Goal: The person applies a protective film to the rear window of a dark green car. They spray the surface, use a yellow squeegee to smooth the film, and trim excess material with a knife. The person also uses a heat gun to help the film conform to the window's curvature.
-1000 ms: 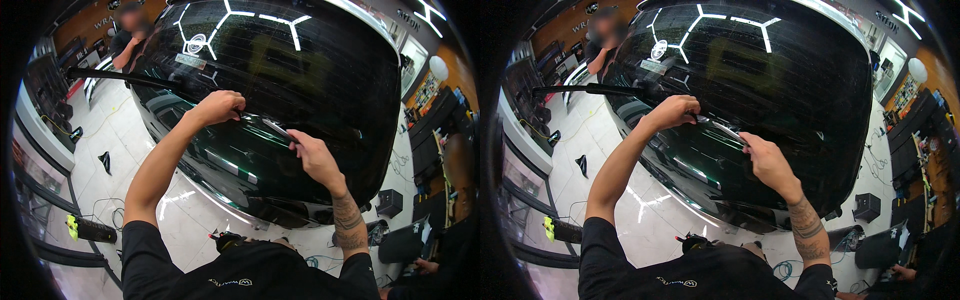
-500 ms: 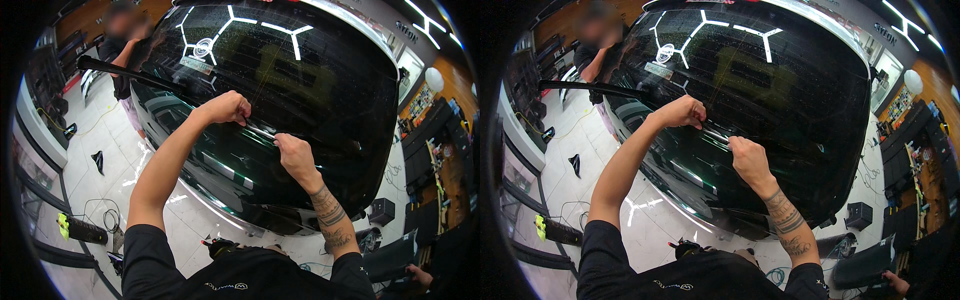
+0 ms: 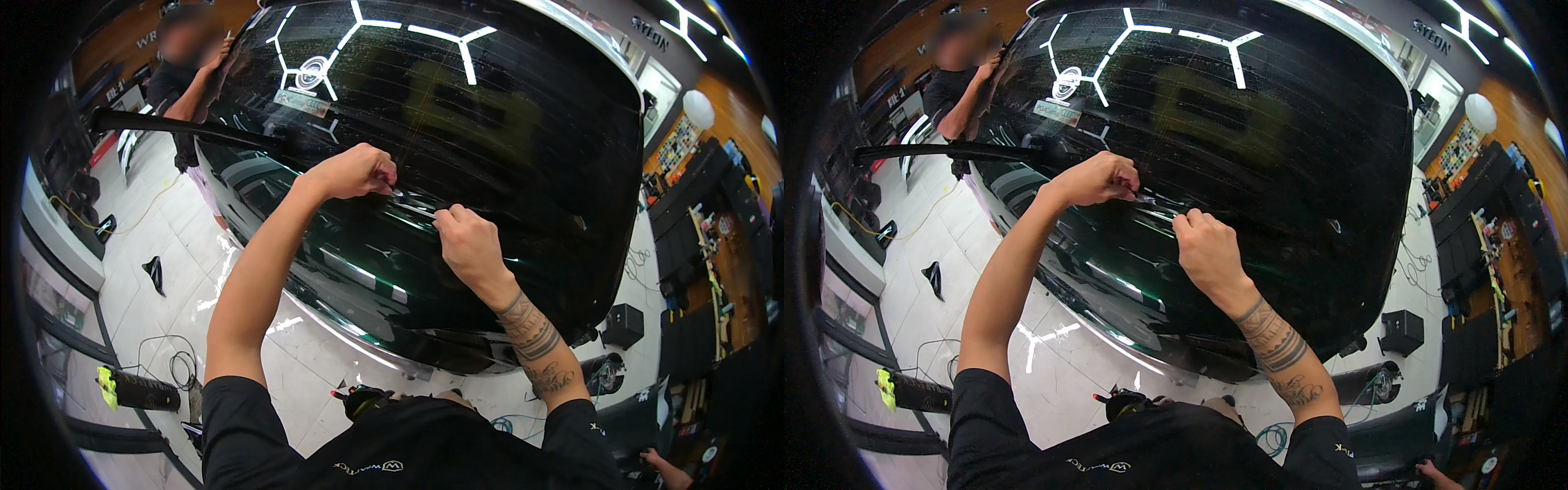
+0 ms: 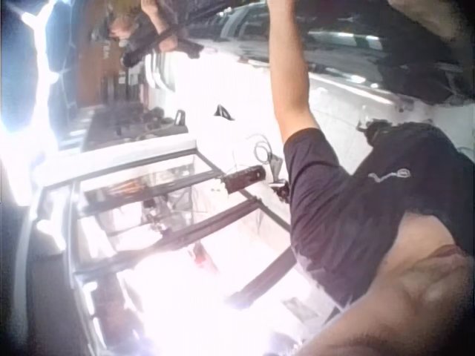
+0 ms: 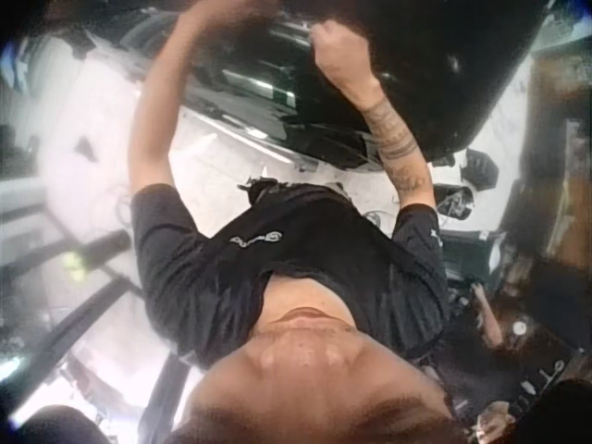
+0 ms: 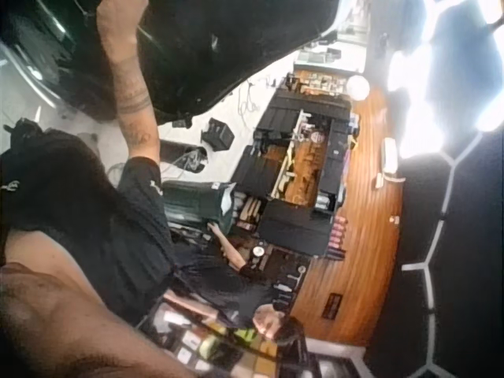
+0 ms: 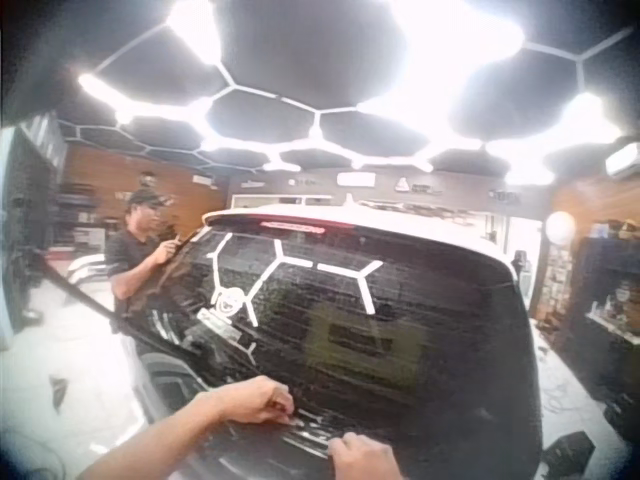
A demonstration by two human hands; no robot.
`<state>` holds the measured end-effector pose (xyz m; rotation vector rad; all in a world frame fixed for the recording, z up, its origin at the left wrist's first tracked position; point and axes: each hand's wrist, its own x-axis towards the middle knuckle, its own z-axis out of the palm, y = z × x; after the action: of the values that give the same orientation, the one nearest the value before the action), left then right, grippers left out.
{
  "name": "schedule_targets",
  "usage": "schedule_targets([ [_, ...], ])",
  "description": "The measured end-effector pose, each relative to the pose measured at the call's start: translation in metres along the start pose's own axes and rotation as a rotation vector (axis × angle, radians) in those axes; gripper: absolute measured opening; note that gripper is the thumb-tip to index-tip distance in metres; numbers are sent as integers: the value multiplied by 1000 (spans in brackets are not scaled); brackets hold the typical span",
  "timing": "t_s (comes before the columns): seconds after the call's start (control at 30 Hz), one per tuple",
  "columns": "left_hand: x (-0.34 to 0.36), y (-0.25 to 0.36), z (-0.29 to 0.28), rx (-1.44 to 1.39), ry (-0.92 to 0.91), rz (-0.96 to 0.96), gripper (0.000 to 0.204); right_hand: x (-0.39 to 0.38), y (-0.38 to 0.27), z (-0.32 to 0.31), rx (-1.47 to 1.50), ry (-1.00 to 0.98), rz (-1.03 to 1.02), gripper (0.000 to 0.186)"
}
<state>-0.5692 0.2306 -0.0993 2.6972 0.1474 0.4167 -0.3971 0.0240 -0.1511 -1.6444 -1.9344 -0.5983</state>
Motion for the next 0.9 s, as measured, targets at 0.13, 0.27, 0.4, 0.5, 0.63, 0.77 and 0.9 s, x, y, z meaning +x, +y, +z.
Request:
schedule_targets([
  [0.13,-2,5,-2,-11,4,-45,14,0,-6,0,-62,-15,5,4],
  [0.27,-1,4,-4,-38,4,-65,15,0,-6,-4,-39,-13,12,3],
  [0.4,1,6,-5,-51,-9,-90,15,0,-7,-5,-31,-17,11,6],
  [0.5,0,5,-4,-68,-8,-97,14,-1,-7,-6,-22,-16,5,7],
  [0.63,1,3,-4,-36,5,-53,14,-3,-4,-1,-29,33,10,6],
  [0.77,4,0,-3,-22,-10,-49,14,-2,-6,-4,-22,11,28,4],
  [0.9,5,0,-3,14,15,-22,13,7,-13,-14,-45,-112,85,6],
])
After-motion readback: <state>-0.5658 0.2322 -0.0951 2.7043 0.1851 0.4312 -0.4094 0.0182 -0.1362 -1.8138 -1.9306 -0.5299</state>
